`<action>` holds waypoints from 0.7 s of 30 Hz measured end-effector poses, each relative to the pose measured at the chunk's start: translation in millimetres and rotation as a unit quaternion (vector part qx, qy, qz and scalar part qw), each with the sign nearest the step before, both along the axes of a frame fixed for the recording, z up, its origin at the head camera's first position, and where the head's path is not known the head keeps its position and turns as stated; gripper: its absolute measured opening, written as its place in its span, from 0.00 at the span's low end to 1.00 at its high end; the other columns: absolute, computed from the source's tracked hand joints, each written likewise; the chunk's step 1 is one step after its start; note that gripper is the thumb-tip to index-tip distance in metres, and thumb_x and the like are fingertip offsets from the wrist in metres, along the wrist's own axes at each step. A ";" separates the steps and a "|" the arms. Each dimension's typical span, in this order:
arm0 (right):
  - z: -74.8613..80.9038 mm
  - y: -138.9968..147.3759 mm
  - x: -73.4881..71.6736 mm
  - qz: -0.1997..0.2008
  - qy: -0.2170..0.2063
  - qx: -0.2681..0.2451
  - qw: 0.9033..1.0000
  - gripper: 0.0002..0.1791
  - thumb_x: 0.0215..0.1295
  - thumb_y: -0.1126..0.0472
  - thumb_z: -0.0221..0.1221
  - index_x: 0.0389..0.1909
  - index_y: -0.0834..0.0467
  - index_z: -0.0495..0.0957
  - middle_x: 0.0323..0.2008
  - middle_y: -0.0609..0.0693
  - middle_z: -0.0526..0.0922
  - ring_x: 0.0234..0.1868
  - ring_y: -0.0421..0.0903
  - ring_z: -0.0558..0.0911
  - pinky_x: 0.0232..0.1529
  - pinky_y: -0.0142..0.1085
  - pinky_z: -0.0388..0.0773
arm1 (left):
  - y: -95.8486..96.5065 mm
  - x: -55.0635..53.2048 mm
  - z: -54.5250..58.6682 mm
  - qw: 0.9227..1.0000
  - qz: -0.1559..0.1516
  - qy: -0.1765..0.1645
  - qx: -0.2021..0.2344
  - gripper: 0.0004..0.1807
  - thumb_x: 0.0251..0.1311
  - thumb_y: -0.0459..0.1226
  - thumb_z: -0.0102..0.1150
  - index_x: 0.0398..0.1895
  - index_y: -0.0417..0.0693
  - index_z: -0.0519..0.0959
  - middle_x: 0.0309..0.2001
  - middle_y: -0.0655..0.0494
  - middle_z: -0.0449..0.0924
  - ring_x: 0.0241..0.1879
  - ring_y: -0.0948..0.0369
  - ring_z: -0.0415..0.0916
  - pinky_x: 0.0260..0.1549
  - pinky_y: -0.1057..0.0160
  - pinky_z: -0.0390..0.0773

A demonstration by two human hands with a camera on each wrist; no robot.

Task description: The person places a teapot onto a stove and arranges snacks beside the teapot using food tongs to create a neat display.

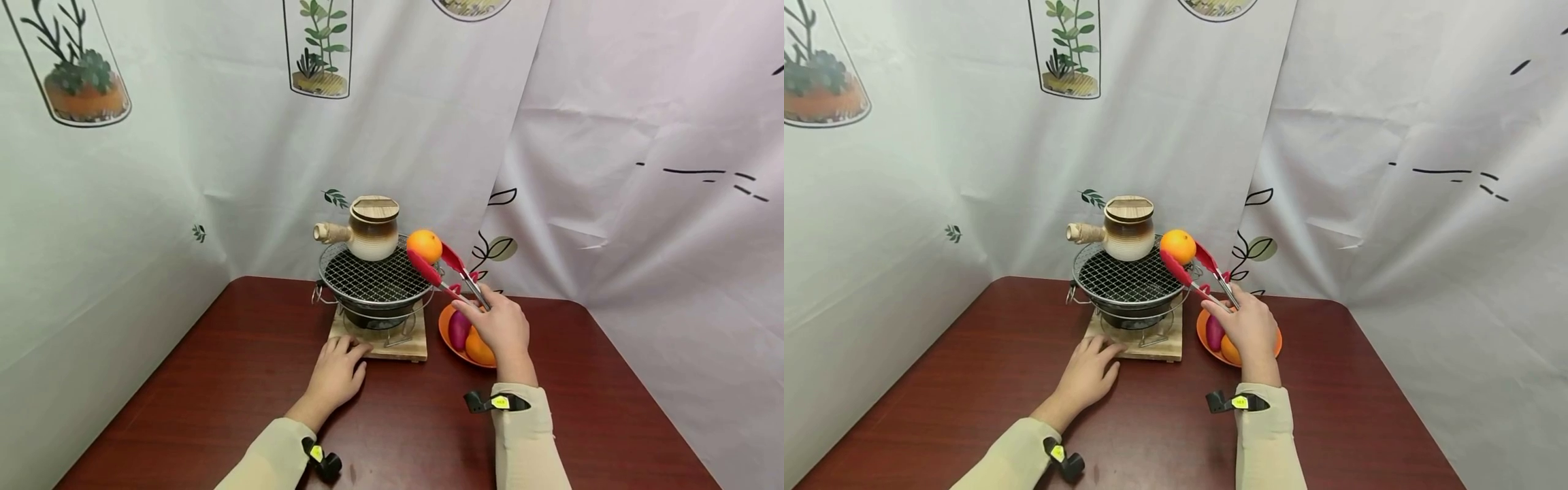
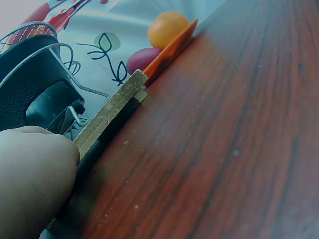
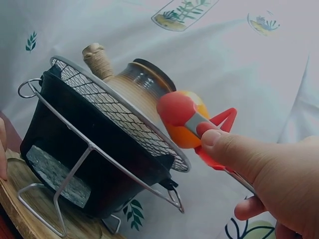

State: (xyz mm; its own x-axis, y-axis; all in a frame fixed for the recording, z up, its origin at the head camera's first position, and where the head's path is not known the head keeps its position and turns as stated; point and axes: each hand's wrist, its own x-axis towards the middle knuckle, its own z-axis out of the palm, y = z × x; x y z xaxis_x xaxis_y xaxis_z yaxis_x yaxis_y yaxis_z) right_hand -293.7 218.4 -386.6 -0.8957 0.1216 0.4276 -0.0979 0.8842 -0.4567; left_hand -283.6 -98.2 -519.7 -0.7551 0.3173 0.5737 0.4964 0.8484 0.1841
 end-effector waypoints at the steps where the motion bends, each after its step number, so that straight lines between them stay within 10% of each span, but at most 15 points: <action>1: 0.6 -0.5 0.1 -0.001 -0.002 0.002 1.000 0.44 0.54 0.21 0.58 0.66 0.44 0.77 0.36 0.55 0.82 0.37 0.58 0.79 0.35 0.52 0.78 | 0.0 -0.1 0.3 1.000 0.000 -0.001 0.000 0.16 0.58 0.38 0.67 0.51 0.54 0.84 0.48 0.49 0.75 0.50 0.44 0.70 0.54 0.44 0.69; 21: 2.8 -10.4 1.9 -0.002 -0.031 0.024 0.999 0.47 0.54 0.21 0.58 0.70 0.44 0.73 0.30 0.51 0.78 0.36 0.55 0.78 0.34 0.50 0.79 | 0.1 -1.0 0.3 1.000 0.000 0.002 0.004 0.16 0.57 0.37 0.67 0.50 0.54 0.84 0.47 0.49 0.76 0.50 0.44 0.70 0.54 0.44 0.69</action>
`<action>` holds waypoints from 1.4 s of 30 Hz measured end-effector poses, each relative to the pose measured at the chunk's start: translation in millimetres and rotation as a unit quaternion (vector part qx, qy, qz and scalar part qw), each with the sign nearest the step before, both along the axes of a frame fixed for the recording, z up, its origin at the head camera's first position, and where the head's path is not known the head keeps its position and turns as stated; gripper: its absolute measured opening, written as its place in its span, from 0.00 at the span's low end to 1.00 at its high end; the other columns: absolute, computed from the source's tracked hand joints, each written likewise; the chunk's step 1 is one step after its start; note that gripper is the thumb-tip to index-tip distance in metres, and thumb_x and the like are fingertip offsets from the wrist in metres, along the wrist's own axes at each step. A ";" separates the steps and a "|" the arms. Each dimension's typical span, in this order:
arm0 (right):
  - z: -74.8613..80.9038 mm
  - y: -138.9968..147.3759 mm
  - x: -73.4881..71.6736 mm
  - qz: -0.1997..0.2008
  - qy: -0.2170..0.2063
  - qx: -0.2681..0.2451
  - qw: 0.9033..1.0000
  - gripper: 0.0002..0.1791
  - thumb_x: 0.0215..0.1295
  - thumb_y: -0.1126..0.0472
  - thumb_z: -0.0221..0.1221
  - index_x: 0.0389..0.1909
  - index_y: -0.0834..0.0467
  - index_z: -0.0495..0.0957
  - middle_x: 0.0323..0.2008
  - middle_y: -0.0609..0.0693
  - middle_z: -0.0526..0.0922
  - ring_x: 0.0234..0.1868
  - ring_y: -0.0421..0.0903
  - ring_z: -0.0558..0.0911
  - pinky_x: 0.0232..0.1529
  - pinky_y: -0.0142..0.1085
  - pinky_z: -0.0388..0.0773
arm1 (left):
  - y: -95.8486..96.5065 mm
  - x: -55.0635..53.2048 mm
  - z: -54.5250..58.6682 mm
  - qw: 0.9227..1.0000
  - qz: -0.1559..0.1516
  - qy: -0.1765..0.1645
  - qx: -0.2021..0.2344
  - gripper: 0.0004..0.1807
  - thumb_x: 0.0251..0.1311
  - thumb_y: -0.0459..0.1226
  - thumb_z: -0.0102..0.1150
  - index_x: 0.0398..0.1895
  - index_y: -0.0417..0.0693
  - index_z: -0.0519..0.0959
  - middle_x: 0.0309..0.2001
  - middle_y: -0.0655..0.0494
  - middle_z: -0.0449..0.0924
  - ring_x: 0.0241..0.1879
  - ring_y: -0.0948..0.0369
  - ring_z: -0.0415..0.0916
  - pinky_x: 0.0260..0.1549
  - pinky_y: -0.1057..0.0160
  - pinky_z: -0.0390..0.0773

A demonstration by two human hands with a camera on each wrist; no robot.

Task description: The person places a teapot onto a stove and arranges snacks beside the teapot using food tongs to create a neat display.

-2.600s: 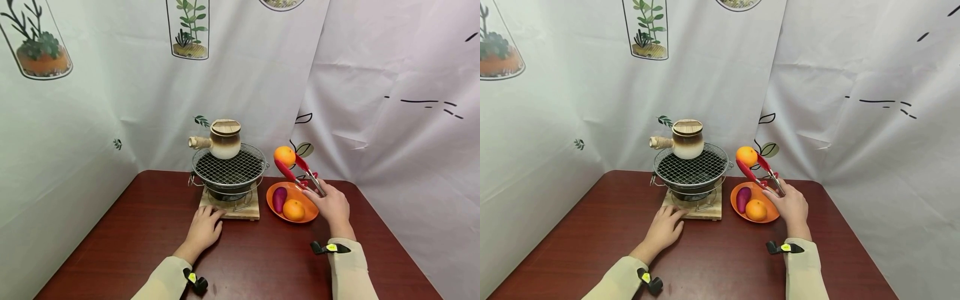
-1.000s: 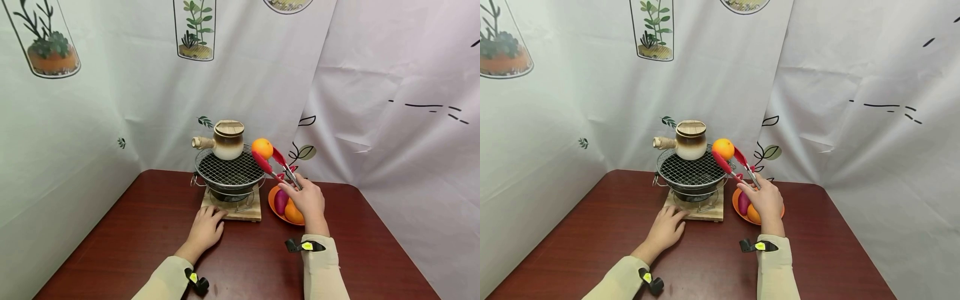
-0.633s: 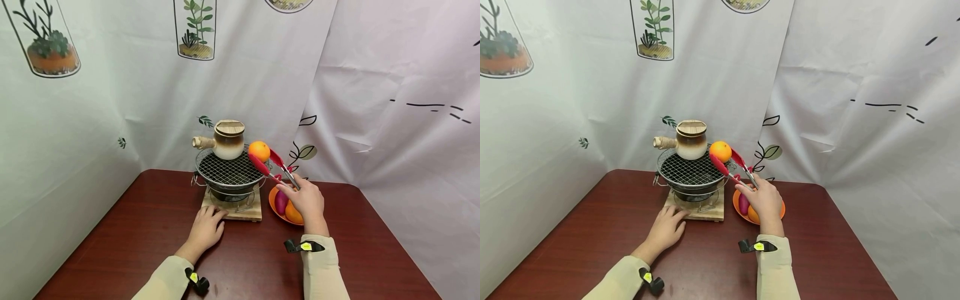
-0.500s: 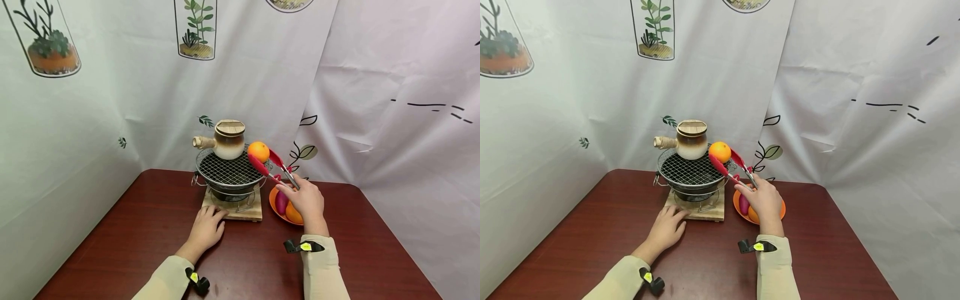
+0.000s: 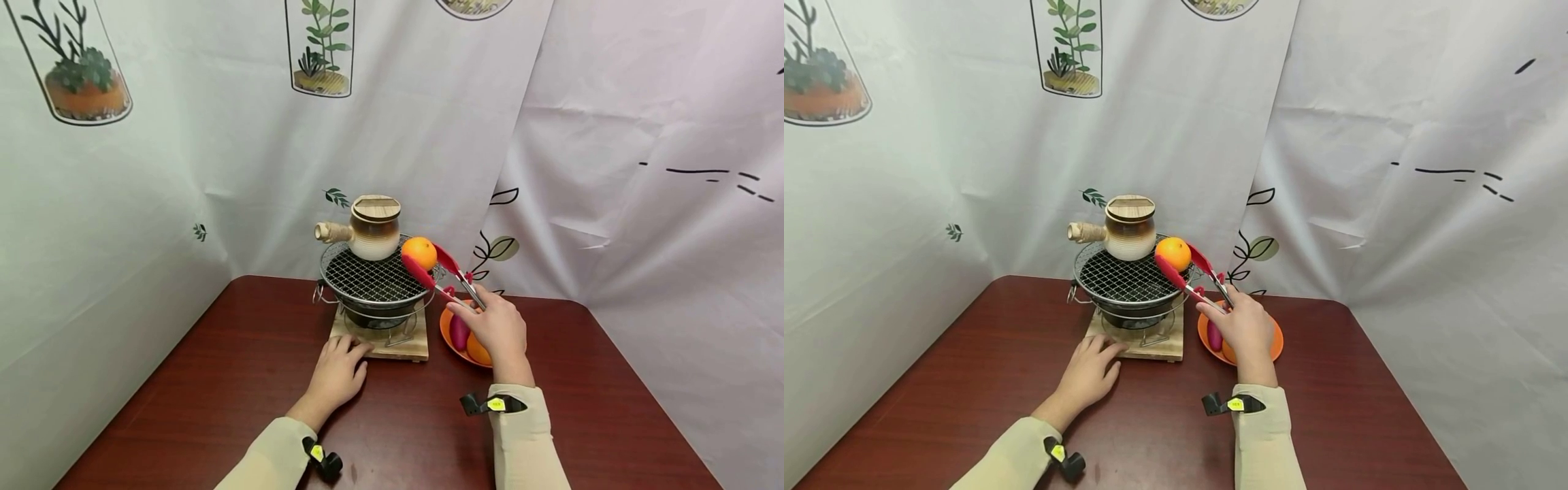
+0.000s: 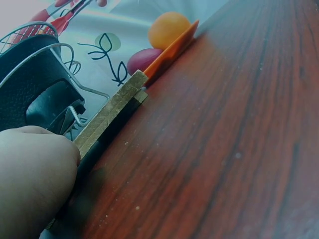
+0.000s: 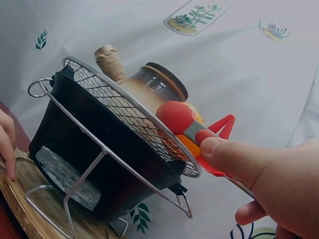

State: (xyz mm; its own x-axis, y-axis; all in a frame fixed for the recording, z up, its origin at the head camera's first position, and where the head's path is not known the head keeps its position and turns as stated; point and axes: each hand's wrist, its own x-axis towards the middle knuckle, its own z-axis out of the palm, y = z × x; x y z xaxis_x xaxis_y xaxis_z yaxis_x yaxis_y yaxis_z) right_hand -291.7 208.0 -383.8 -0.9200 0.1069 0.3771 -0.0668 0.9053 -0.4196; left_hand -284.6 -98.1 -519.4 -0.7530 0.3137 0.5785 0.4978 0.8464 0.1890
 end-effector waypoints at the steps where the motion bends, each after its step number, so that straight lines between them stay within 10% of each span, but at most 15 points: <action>1: -0.2 -0.2 0.1 0.001 0.000 0.000 1.000 0.47 0.54 0.21 0.57 0.70 0.44 0.73 0.30 0.52 0.78 0.36 0.55 0.78 0.34 0.50 0.79 | -0.1 0.0 -0.1 1.000 0.000 0.000 0.000 0.16 0.57 0.37 0.67 0.50 0.54 0.84 0.48 0.49 0.76 0.50 0.45 0.70 0.54 0.44 0.69; 42: 1.1 5.0 2.8 -0.003 -0.008 -0.011 1.000 0.53 0.50 0.18 0.57 0.72 0.47 0.70 0.52 0.61 0.83 0.45 0.59 0.80 0.40 0.54 0.80 | -1.4 -0.6 -0.3 1.000 -0.009 0.005 0.000 0.17 0.57 0.36 0.66 0.51 0.54 0.84 0.48 0.48 0.75 0.50 0.44 0.70 0.54 0.43 0.69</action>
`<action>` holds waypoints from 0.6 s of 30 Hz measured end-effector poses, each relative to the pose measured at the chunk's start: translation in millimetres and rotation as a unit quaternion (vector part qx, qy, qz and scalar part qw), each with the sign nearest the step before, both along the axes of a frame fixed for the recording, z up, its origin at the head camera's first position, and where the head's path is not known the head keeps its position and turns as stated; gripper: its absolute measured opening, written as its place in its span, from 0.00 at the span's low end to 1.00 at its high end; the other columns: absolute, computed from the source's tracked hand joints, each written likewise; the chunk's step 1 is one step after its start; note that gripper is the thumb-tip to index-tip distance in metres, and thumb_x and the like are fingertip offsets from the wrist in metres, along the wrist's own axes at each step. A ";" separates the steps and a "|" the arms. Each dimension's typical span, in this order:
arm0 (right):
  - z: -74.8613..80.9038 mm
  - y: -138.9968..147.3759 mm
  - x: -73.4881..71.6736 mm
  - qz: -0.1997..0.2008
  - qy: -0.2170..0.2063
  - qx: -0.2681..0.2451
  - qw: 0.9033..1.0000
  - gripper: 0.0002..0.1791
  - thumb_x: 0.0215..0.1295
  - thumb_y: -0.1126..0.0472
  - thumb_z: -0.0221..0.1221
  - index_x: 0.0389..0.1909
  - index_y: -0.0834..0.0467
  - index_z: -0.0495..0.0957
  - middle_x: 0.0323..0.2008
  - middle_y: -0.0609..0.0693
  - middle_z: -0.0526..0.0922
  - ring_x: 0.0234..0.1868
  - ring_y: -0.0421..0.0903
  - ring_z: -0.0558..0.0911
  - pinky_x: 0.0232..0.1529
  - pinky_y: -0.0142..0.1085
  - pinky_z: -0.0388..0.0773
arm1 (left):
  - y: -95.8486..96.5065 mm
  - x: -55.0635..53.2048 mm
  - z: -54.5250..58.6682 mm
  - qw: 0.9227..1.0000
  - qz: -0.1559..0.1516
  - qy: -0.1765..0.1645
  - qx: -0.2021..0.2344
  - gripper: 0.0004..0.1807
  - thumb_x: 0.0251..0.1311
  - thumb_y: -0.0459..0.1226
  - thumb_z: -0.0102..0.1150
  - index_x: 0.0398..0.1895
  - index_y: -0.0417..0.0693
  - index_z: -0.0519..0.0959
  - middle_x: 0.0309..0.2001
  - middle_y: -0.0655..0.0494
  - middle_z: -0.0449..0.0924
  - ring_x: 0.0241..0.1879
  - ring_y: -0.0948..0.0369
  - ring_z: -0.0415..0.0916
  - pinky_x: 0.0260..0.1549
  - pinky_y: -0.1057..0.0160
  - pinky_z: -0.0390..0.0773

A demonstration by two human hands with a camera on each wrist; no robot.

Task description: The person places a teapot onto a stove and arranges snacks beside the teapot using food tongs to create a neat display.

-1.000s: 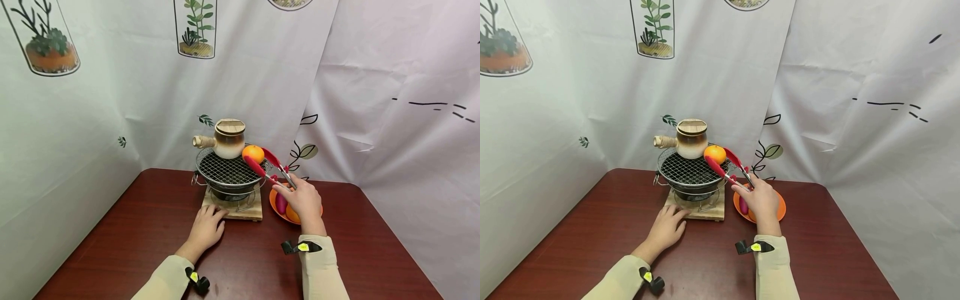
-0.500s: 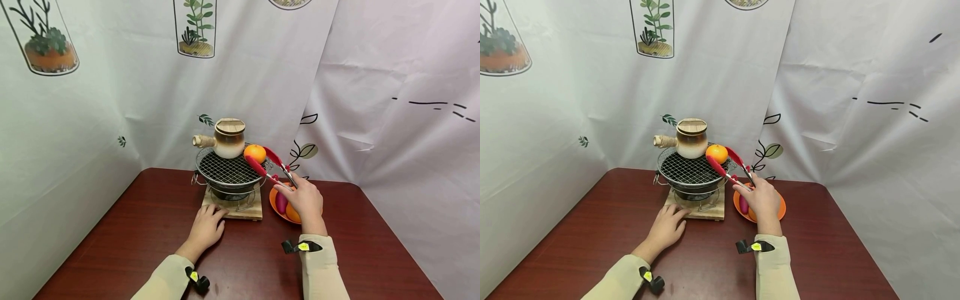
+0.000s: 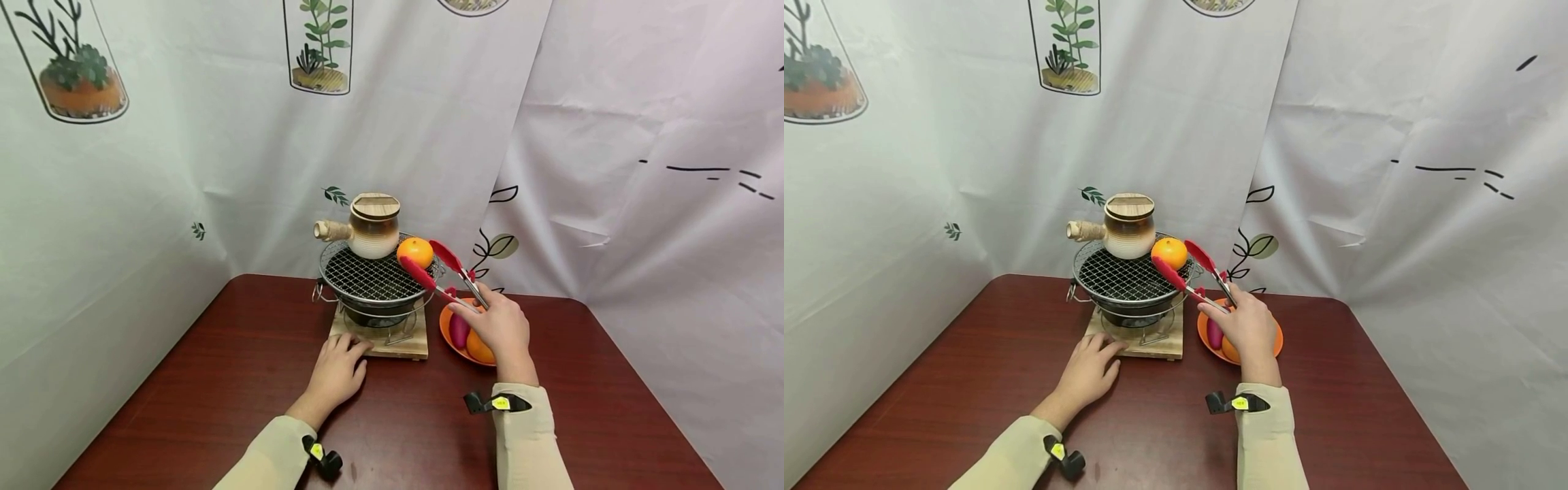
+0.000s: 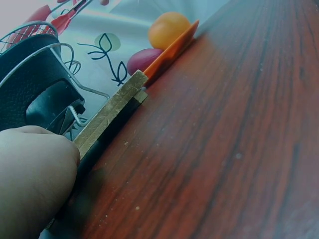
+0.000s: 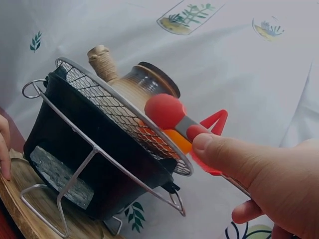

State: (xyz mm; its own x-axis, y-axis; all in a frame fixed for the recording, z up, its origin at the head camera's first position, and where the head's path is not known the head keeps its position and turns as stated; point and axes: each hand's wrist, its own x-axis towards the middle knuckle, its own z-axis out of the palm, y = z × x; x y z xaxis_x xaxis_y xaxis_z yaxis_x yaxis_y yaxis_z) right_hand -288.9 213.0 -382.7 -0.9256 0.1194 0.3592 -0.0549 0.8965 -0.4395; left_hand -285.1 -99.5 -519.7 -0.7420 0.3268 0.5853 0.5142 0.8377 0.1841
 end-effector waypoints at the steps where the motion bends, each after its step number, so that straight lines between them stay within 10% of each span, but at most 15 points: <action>1: 0.2 0.4 0.5 0.001 0.000 -0.002 1.000 0.54 0.50 0.18 0.57 0.72 0.47 0.70 0.52 0.61 0.83 0.45 0.59 0.80 0.40 0.54 0.79 | 0.2 0.2 0.0 1.000 0.001 0.000 0.000 0.17 0.57 0.36 0.66 0.51 0.54 0.84 0.48 0.48 0.75 0.50 0.44 0.70 0.54 0.43 0.69; 18: 1.4 40.3 18.9 0.013 0.020 -0.021 1.000 0.49 0.53 0.23 0.62 0.71 0.48 0.72 0.55 0.60 0.83 0.50 0.63 0.79 0.49 0.58 0.76 | 0.9 2.6 0.2 1.000 0.004 -0.005 0.006 0.17 0.57 0.36 0.66 0.51 0.53 0.84 0.48 0.48 0.76 0.49 0.44 0.70 0.54 0.43 0.69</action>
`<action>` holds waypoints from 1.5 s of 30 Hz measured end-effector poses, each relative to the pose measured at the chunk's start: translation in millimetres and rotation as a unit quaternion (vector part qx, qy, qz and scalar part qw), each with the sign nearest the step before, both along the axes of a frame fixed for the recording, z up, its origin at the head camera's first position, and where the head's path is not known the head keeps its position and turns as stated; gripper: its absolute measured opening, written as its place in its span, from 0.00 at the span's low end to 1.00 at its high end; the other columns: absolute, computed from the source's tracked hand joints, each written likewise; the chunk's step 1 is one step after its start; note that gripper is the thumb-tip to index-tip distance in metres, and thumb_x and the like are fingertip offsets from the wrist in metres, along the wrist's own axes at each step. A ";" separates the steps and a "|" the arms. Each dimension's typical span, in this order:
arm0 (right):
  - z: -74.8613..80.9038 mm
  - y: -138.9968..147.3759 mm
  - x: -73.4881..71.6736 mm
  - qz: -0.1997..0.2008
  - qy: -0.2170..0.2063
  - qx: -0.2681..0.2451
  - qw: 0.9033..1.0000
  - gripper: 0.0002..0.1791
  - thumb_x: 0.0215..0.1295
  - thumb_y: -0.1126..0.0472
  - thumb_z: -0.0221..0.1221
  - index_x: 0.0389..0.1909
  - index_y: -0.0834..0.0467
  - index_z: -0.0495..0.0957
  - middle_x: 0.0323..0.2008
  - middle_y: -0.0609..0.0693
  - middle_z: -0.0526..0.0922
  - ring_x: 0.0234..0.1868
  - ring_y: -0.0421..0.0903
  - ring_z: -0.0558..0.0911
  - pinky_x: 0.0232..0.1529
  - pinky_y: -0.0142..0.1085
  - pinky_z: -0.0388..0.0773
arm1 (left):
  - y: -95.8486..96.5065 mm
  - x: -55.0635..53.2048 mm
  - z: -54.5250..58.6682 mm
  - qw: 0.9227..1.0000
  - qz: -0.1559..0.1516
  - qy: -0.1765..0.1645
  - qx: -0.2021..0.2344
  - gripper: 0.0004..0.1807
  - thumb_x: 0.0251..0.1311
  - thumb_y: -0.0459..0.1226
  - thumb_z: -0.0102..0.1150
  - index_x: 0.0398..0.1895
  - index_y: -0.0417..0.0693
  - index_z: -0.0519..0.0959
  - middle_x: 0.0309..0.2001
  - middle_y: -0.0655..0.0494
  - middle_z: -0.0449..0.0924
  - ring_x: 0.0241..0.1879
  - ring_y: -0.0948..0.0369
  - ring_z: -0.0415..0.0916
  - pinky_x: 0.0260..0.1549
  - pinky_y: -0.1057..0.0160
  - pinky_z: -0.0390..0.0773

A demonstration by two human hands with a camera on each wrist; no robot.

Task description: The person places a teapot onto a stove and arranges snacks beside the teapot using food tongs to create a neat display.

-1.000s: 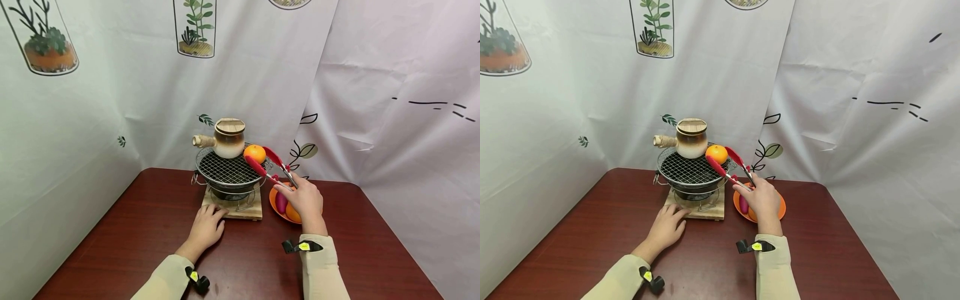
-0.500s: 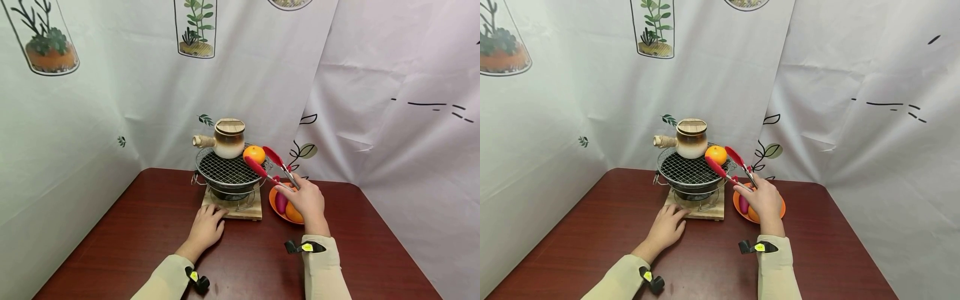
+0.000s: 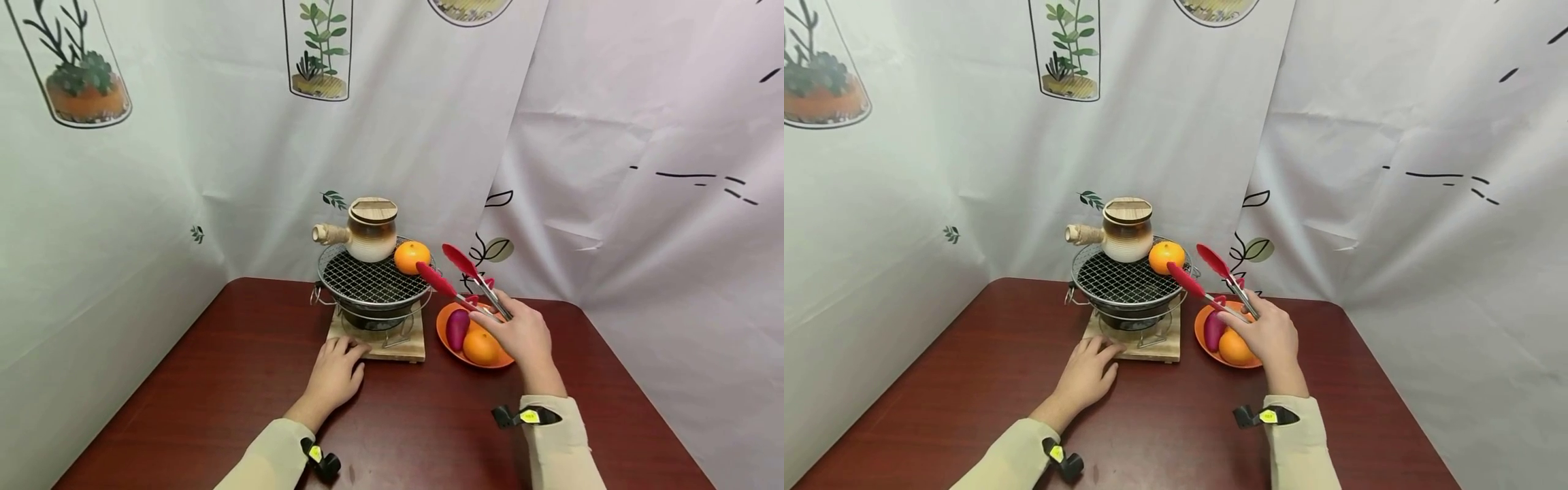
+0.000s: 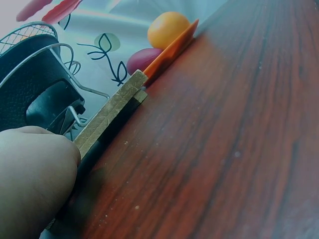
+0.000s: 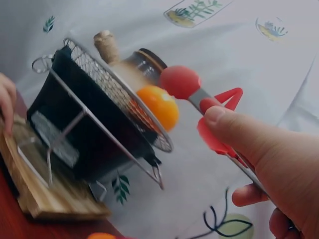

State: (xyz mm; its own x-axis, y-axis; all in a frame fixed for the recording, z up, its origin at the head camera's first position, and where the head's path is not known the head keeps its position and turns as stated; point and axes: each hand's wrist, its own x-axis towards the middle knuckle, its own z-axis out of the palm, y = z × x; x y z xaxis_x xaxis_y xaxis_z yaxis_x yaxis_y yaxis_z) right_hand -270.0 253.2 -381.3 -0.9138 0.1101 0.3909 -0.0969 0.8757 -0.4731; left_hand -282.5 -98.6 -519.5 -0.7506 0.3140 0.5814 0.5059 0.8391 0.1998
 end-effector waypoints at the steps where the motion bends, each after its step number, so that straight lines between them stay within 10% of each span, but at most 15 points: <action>1: 0.0 4.4 1.7 0.002 0.005 0.004 1.000 0.49 0.53 0.23 0.61 0.71 0.48 0.73 0.56 0.61 0.82 0.51 0.63 0.79 0.49 0.58 0.76 | -0.1 -0.2 -0.1 1.000 0.001 0.001 -0.001 0.16 0.57 0.36 0.66 0.51 0.53 0.84 0.48 0.48 0.76 0.49 0.44 0.70 0.54 0.43 0.69; 45: -61.1 113.8 56.6 0.027 -0.087 0.101 0.991 0.47 0.52 0.28 0.67 0.64 0.59 0.78 0.48 0.62 0.85 0.44 0.59 0.82 0.40 0.59 0.78 | -2.0 2.0 1.8 0.999 0.003 -0.033 -0.031 0.29 0.51 0.52 0.73 0.57 0.55 0.81 0.53 0.49 0.72 0.55 0.44 0.68 0.59 0.42 0.66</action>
State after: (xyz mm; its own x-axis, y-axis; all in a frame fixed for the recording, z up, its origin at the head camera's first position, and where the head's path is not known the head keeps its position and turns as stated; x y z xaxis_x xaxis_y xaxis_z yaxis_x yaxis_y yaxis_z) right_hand -213.4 367.0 -442.5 -0.9719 -0.0051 0.2352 -0.0783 0.9497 -0.3032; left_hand -280.5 -100.6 -517.7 -0.7889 0.3428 0.5100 0.4881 0.8538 0.1810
